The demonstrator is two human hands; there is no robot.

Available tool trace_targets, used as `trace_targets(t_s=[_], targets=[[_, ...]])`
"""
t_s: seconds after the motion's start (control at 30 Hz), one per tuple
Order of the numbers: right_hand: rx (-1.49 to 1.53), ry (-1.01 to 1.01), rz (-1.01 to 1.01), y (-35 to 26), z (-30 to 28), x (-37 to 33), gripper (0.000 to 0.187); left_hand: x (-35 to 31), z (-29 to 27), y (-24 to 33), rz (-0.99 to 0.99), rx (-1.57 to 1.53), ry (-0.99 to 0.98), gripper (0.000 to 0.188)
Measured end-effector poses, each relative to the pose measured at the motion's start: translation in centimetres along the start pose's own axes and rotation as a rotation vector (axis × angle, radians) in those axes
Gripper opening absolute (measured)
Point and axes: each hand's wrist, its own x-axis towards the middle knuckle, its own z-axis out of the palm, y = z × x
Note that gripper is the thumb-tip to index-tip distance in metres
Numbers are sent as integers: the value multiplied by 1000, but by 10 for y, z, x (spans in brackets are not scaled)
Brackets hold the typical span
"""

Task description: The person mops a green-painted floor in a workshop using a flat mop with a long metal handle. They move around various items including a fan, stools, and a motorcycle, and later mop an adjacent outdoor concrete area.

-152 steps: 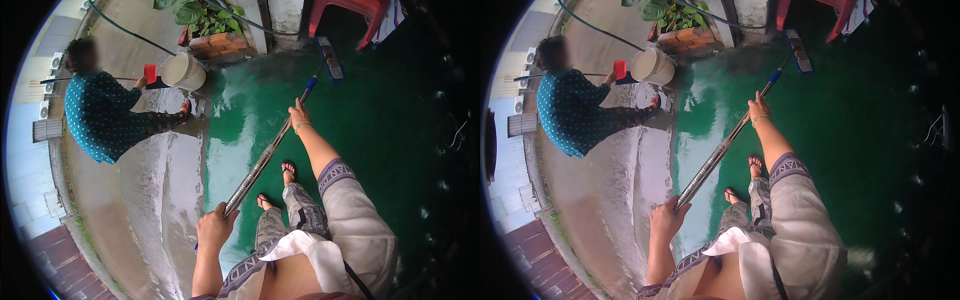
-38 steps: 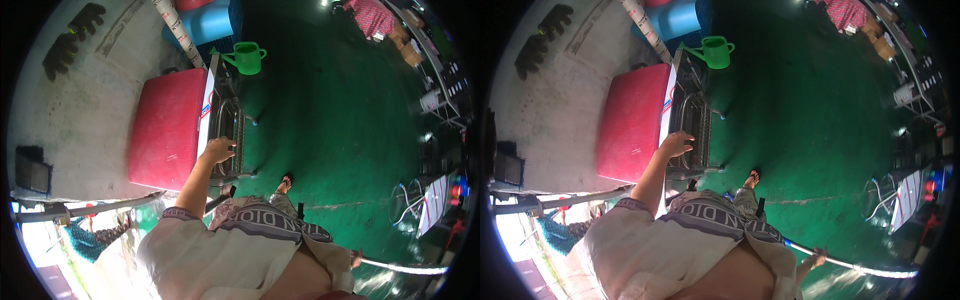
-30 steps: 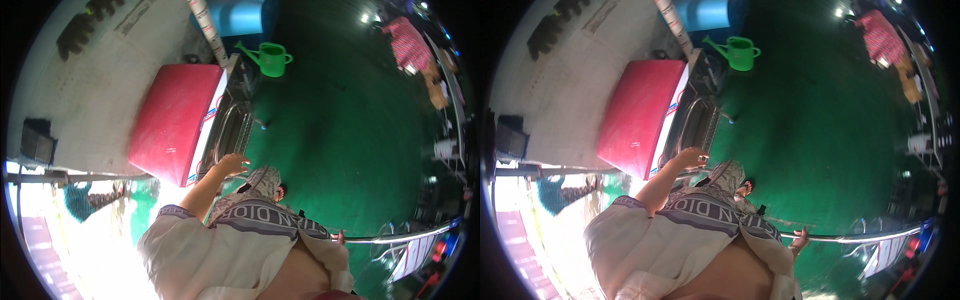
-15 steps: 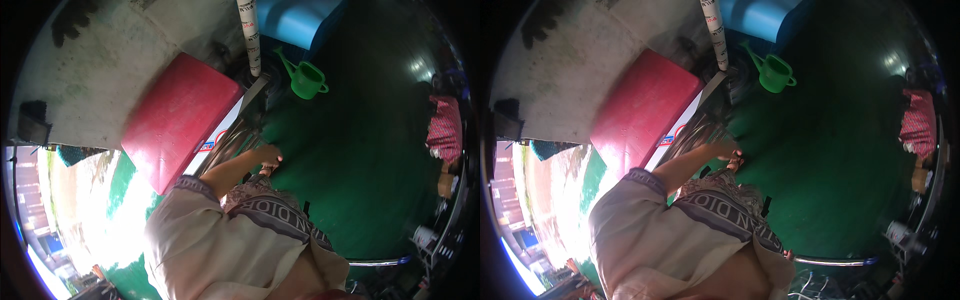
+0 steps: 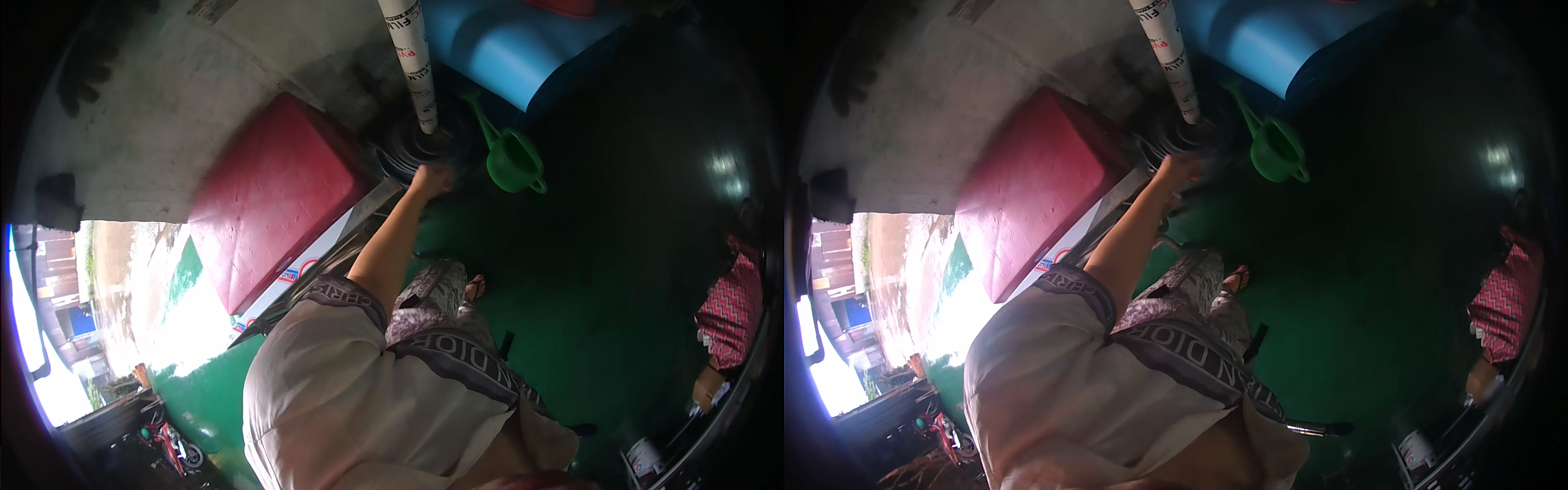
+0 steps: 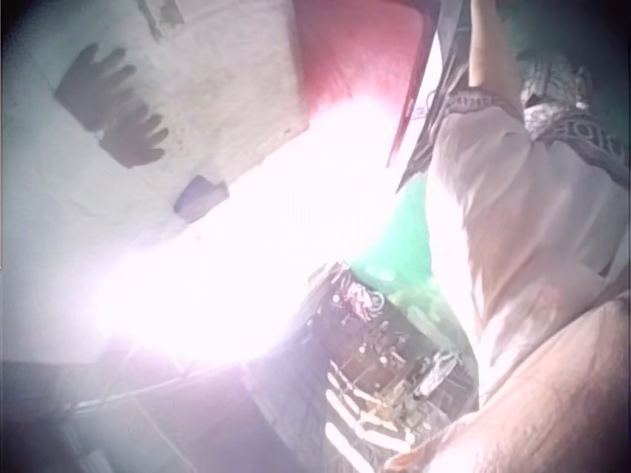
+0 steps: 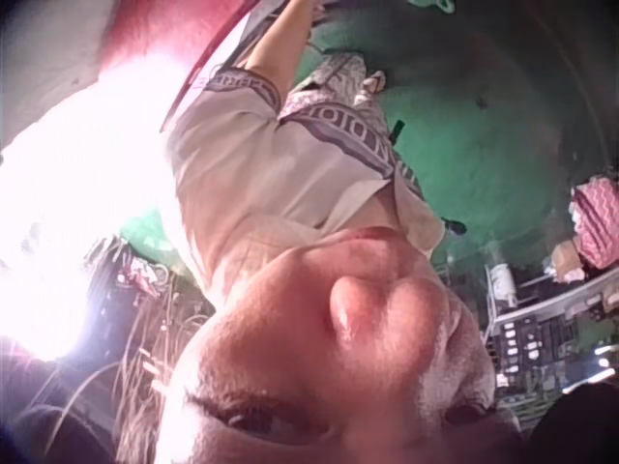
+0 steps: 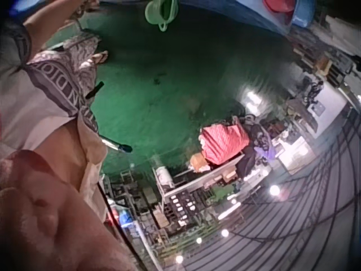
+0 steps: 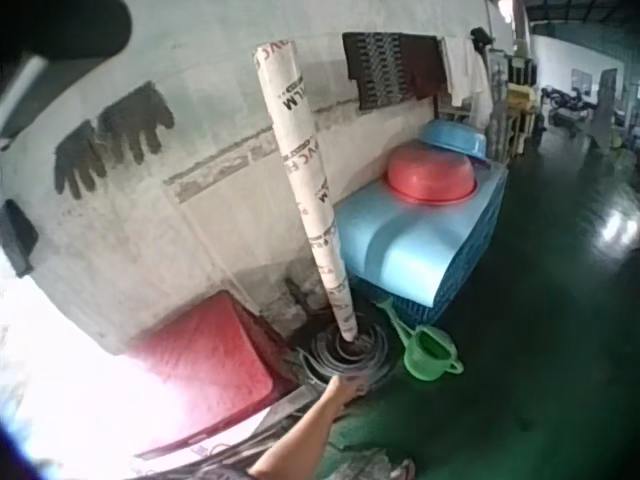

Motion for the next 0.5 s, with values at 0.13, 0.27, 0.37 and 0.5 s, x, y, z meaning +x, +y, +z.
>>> trace_targets(t_s=[0.13,0.27,0.37,0.5], targets=[[-87,-56,37,-41,31,43,18,93,-37,5,-130,-566,366,26],[-137,-53,115,-48,72,82,18,209,-88,-22,-201,-431,649,19],[-164,-17,194,-42,102,115,18,329,-145,-101,-181,434,658,29],[-245,9,327,-29,134,153,17,389,-214,-179,-210,1237,542,37]])
